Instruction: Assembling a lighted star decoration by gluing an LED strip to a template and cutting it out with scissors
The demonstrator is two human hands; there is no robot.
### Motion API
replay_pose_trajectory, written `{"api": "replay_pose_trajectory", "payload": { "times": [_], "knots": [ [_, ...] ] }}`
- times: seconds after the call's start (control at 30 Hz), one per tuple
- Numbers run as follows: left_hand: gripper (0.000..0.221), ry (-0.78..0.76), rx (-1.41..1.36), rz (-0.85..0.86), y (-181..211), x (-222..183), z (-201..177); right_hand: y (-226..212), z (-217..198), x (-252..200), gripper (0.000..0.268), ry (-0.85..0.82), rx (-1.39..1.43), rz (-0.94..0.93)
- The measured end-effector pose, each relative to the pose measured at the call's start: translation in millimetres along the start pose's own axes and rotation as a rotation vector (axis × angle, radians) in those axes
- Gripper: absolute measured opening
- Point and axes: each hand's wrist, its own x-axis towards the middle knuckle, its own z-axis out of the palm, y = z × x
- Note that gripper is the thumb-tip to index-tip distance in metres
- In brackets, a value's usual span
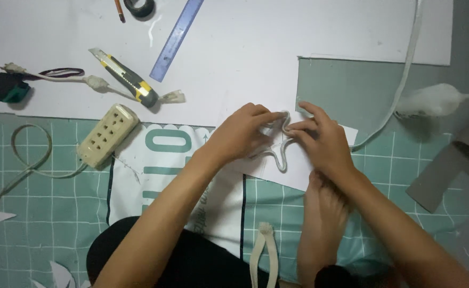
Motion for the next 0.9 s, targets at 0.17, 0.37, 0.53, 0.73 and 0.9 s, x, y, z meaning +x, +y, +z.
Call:
{"api": "replay_pose_trajectory", "payload": {
  "times": [0.17,0.37,0.53,0.73,0.9],
  "knots": [
    [0.075,-0.037,-0.140,-0.062,-5.2,-0.3,-9.7,11.2,-24.5,-27.9,0.031,0.179,0.265,0.041],
    [0.095,-0.100,-0.207,-0.127,-10.9,6.1,-16.4,70.7,-75.9,-72.9,0.012,0.623,-0.158,0.091],
    [0.098,-0.233,-0.206,-0.315,-2.9,13.1,-20.8,122.2,-98.2,-43.5,0.088,0.558,-0.307,0.256],
    [0.104,-0.115,-0.216,-0.189,-12.1,7.2,-13.2,103.2,-105.6,-14.9,0.051,0.563,-0.269,-0.111],
    [0.103,-0.157,-0.195,-0.232,-10.7,10.4,-11.9,82.2,-121.9,-17.6,0.074,0.398,-0.590,-0.498]
  ]
}}
